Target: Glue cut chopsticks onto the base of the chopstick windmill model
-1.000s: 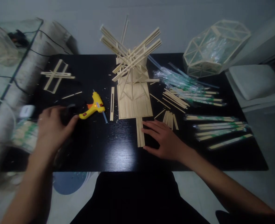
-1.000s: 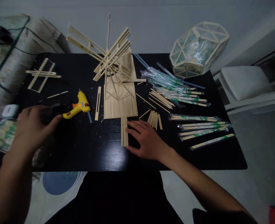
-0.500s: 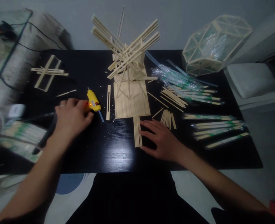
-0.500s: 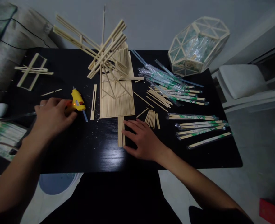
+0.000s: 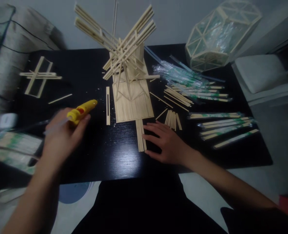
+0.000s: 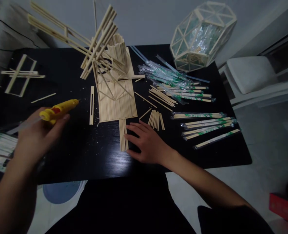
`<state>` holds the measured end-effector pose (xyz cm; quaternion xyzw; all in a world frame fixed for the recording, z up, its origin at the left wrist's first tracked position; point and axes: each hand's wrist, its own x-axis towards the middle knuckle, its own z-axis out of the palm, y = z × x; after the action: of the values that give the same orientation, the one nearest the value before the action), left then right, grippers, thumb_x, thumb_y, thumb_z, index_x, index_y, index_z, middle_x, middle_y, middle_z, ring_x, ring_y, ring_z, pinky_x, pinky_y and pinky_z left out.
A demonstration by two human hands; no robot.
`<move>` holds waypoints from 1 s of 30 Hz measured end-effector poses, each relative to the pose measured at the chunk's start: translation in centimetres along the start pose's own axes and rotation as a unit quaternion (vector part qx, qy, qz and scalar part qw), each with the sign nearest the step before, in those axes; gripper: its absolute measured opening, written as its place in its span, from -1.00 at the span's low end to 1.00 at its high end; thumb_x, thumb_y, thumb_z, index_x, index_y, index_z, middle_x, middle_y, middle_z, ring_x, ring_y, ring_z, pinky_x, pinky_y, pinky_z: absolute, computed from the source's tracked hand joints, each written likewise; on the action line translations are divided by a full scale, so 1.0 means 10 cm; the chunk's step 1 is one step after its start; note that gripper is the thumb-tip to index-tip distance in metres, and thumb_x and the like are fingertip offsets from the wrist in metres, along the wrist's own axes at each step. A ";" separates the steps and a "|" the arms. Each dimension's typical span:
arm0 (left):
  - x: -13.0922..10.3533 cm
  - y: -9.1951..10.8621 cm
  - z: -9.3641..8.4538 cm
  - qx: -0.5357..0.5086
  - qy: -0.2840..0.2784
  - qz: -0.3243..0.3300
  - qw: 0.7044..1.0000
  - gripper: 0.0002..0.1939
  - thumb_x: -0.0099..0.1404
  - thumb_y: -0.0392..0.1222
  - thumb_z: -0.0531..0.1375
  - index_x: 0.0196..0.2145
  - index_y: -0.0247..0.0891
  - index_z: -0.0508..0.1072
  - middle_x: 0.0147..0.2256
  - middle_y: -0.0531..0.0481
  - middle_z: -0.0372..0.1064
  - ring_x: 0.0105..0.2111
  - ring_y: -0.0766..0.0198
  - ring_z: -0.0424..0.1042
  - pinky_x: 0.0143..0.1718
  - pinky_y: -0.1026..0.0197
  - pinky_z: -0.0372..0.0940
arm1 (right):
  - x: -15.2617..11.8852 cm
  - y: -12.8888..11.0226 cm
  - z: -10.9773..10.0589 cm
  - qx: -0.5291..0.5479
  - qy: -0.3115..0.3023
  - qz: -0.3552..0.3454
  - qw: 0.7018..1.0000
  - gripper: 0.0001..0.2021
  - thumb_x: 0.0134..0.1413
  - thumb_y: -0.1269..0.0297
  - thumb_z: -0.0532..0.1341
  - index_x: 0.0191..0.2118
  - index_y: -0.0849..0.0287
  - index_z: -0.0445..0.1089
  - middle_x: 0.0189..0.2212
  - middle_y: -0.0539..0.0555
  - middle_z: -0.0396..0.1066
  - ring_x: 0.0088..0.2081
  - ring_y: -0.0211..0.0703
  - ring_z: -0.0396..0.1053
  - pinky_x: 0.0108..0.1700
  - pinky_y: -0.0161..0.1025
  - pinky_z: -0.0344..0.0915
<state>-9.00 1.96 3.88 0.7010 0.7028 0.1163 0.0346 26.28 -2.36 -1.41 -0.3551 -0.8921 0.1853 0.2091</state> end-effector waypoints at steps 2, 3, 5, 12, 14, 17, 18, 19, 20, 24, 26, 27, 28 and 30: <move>-0.08 0.01 0.01 -0.073 -0.024 -0.016 0.997 -0.43 0.38 0.32 0.08 -0.16 -0.28 0.53 -0.34 -0.10 0.49 -0.31 0.00 0.51 -0.25 0.05 0.39 | 0.00 0.00 0.00 0.001 0.000 0.001 1.000 -0.59 0.24 0.13 0.34 0.14 0.18 0.46 0.27 0.30 0.40 0.34 0.20 0.33 0.41 0.29 0.20; -0.12 0.02 0.02 -0.116 -0.042 -0.022 0.992 -0.41 0.36 0.35 0.11 -0.15 -0.28 0.55 -0.31 -0.10 0.53 -0.30 0.00 0.54 -0.24 0.05 0.41 | 0.00 -0.01 -0.01 0.003 -0.001 0.003 1.000 -0.59 0.24 0.14 0.34 0.14 0.18 0.46 0.27 0.30 0.40 0.34 0.19 0.33 0.41 0.28 0.20; -0.20 0.05 0.06 -0.194 -0.076 -0.020 0.978 -0.40 0.33 0.36 0.18 -0.10 -0.26 0.60 -0.19 -0.12 0.60 -0.21 -0.01 0.58 -0.17 0.05 0.46 | 0.01 -0.01 -0.01 0.005 -0.001 0.003 1.000 -0.59 0.24 0.15 0.35 0.14 0.19 0.47 0.27 0.31 0.40 0.34 0.19 0.33 0.42 0.27 0.18; -0.29 0.30 0.23 -0.267 -0.126 0.074 0.953 -0.58 0.37 0.22 0.23 -0.27 -0.19 0.64 -0.22 -0.08 0.63 -0.26 0.07 0.61 -0.25 0.11 0.50 | 0.01 -0.01 -0.01 0.013 0.001 0.003 1.000 -0.64 0.26 0.16 0.33 0.11 0.18 0.49 0.25 0.30 0.41 0.34 0.18 0.31 0.41 0.28 0.18; -0.28 0.37 0.26 -0.284 -0.122 0.081 0.947 -0.61 0.37 0.20 0.24 -0.27 -0.17 0.64 -0.22 -0.08 0.64 -0.26 0.07 0.62 -0.25 0.10 0.52 | 0.01 -0.01 -0.01 0.015 0.000 0.003 1.000 -0.63 0.26 0.16 0.32 0.11 0.19 0.49 0.24 0.30 0.42 0.35 0.19 0.31 0.42 0.28 0.18; -0.28 0.44 0.30 -0.304 -0.121 0.071 0.942 -0.63 0.35 0.17 0.26 -0.19 -0.18 0.66 -0.18 -0.10 0.66 -0.23 0.04 0.64 -0.19 0.06 0.55 | 0.01 -0.02 -0.01 0.019 -0.004 0.004 1.000 -0.62 0.26 0.17 0.32 0.13 0.18 0.48 0.25 0.29 0.42 0.35 0.19 0.29 0.42 0.29 0.16; -0.28 0.45 0.31 -0.307 -0.122 0.070 0.941 -0.63 0.35 0.16 0.26 -0.17 -0.18 0.67 -0.18 -0.10 0.66 -0.22 0.03 0.65 -0.16 0.05 0.55 | 0.01 -0.02 -0.01 0.021 -0.005 0.006 1.000 -0.62 0.26 0.16 0.32 0.14 0.17 0.48 0.25 0.29 0.41 0.36 0.19 0.28 0.43 0.30 0.15; -0.28 0.46 0.33 -0.308 -0.125 0.072 0.940 -0.63 0.35 0.15 0.26 -0.16 -0.18 0.67 -0.17 -0.09 0.66 -0.20 0.03 0.65 -0.13 0.04 0.55 | 0.01 -0.02 -0.01 0.023 -0.006 0.008 1.000 -0.62 0.27 0.16 0.32 0.15 0.16 0.48 0.26 0.28 0.41 0.36 0.19 0.27 0.43 0.30 0.14; -0.28 0.47 0.34 -0.307 -0.130 0.075 0.940 -0.64 0.36 0.14 0.26 -0.15 -0.18 0.67 -0.17 -0.09 0.66 -0.19 0.04 0.65 -0.11 0.04 0.55 | 0.01 -0.02 -0.01 0.024 -0.008 0.009 1.000 -0.61 0.27 0.17 0.32 0.15 0.15 0.48 0.26 0.28 0.41 0.37 0.18 0.27 0.43 0.31 0.14; -0.30 0.45 0.41 -0.294 -0.127 0.078 0.944 -0.65 0.37 0.12 0.24 -0.17 -0.19 0.66 -0.21 -0.07 0.67 -0.23 0.06 0.64 -0.16 0.08 0.53 | 0.01 -0.02 -0.01 0.022 -0.007 0.009 1.000 -0.61 0.27 0.17 0.32 0.15 0.17 0.48 0.27 0.29 0.40 0.38 0.19 0.26 0.43 0.29 0.13; -0.31 0.44 0.43 -0.283 -0.123 0.074 0.948 -0.64 0.38 0.14 0.24 -0.19 -0.19 0.67 -0.23 -0.06 0.67 -0.27 0.07 0.64 -0.21 0.10 0.51 | 0.01 -0.02 -0.01 0.019 -0.006 0.006 1.000 -0.61 0.26 0.17 0.33 0.15 0.21 0.49 0.26 0.30 0.41 0.37 0.20 0.27 0.44 0.28 0.13; -0.31 0.44 0.43 -0.278 -0.122 0.073 0.950 -0.63 0.38 0.14 0.24 -0.20 -0.20 0.67 -0.24 -0.06 0.67 -0.28 0.07 0.64 -0.23 0.11 0.50 | 0.01 -0.02 -0.01 0.018 -0.005 0.005 1.000 -0.61 0.26 0.17 0.33 0.14 0.22 0.50 0.25 0.31 0.41 0.37 0.21 0.27 0.44 0.27 0.13; -0.31 0.44 0.44 -0.273 -0.123 0.073 0.951 -0.63 0.39 0.14 0.23 -0.20 -0.20 0.67 -0.23 -0.06 0.67 -0.28 0.08 0.63 -0.24 0.12 0.49 | 0.01 -0.02 -0.01 0.017 -0.005 0.004 1.000 -0.61 0.26 0.18 0.33 0.14 0.22 0.50 0.25 0.31 0.42 0.36 0.21 0.28 0.44 0.27 0.13; -0.30 0.46 0.44 -0.268 -0.127 0.074 0.952 -0.62 0.40 0.14 0.22 -0.18 -0.21 0.66 -0.23 -0.06 0.66 -0.29 0.10 0.63 -0.26 0.15 0.47 | 0.01 -0.02 -0.01 0.015 -0.005 0.004 1.000 -0.61 0.26 0.17 0.34 0.14 0.22 0.50 0.25 0.31 0.41 0.36 0.21 0.28 0.44 0.27 0.13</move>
<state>-3.52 -0.55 0.22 0.7246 0.5819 0.2126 0.3019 26.21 -2.41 -1.21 -0.3548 -0.8888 0.2011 0.2089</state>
